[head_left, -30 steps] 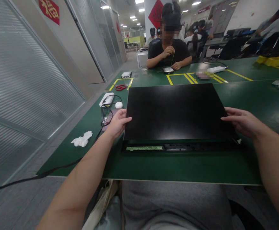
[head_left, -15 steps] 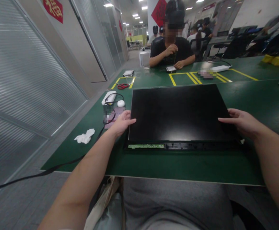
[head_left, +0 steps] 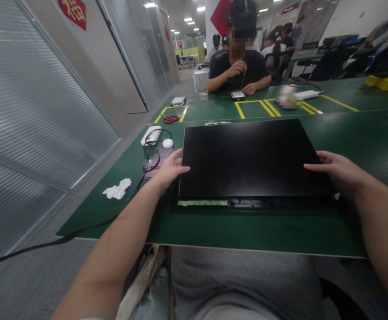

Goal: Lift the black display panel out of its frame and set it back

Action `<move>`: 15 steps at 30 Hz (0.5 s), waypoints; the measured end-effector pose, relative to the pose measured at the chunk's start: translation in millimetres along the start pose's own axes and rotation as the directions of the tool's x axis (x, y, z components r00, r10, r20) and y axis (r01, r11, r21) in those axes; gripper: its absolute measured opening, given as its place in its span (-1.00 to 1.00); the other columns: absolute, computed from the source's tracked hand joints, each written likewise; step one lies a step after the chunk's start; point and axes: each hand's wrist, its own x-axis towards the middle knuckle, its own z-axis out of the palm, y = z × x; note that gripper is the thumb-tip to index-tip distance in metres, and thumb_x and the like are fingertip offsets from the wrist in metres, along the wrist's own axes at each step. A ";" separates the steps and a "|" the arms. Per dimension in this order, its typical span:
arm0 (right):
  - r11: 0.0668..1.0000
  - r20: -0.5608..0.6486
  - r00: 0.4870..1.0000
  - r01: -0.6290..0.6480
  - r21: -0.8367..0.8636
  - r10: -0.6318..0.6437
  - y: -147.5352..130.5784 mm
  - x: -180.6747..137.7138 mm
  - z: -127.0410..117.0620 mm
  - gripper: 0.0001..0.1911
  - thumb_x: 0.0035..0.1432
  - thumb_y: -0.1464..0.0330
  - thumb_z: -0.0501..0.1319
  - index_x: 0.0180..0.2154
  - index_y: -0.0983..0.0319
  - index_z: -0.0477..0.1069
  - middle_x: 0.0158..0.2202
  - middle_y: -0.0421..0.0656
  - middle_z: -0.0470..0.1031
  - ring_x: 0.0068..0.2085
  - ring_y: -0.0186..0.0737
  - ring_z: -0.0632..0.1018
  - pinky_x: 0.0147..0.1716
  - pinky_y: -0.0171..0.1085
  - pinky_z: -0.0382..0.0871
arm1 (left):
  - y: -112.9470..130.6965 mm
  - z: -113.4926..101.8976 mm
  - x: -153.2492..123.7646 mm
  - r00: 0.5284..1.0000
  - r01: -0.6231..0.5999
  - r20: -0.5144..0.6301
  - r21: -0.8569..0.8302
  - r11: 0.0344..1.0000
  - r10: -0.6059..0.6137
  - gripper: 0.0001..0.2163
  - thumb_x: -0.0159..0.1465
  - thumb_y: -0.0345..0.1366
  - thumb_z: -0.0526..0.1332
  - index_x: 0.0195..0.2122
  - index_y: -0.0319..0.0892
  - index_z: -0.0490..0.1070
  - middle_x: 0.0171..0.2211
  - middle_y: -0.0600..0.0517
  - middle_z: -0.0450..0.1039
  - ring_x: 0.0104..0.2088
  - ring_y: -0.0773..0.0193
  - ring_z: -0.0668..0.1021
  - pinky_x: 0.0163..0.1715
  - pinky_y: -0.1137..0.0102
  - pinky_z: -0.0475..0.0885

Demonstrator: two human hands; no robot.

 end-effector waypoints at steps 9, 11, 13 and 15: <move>1.000 -0.020 1.000 0.004 -0.013 -0.004 1.4 1.2 0.6 -0.65 -0.37 0.53 0.22 -0.40 0.13 0.35 -0.47 -0.24 0.46 -0.48 -0.25 0.49 -0.54 -0.27 0.40 | 4.3 6.7 -3.3 1.000 0.010 0.001 0.009 1.000 -0.010 -0.06 -0.15 -0.50 0.52 0.25 -0.15 0.11 -0.14 -0.05 0.61 -0.09 0.03 0.64 0.02 0.08 0.51; 1.000 -0.032 0.999 0.027 -0.014 -0.027 2.3 2.0 0.8 -0.63 -0.39 0.53 0.23 -0.40 0.13 0.35 -0.47 -0.25 0.46 -0.49 -0.27 0.49 -0.53 -0.28 0.39 | 4.4 6.6 -3.6 1.000 0.012 -0.005 0.017 1.000 -0.012 -0.06 -0.16 -0.50 0.53 0.24 -0.14 0.11 -0.17 -0.03 0.62 -0.11 0.03 0.65 0.00 0.07 0.52; 0.999 -0.031 0.999 0.038 -0.018 -0.039 3.2 2.6 0.5 -0.62 -0.41 0.53 0.23 -0.40 0.13 0.35 -0.47 -0.25 0.46 -0.49 -0.27 0.49 -0.53 -0.29 0.39 | 4.5 6.7 -3.9 1.000 0.014 -0.005 0.026 1.000 -0.014 -0.07 -0.16 -0.50 0.53 0.23 -0.14 0.12 -0.16 -0.04 0.61 -0.10 0.02 0.65 0.01 0.06 0.52; 0.999 -0.023 0.999 0.040 -0.023 -0.040 3.9 2.9 -0.5 -0.62 -0.42 0.52 0.24 -0.40 0.13 0.35 -0.48 -0.25 0.46 -0.49 -0.27 0.48 -0.53 -0.29 0.39 | 4.4 6.8 -4.2 1.000 0.014 -0.002 0.032 0.999 -0.014 -0.08 -0.15 -0.50 0.53 0.23 -0.14 0.12 -0.13 -0.06 0.60 -0.06 0.01 0.63 0.04 0.06 0.50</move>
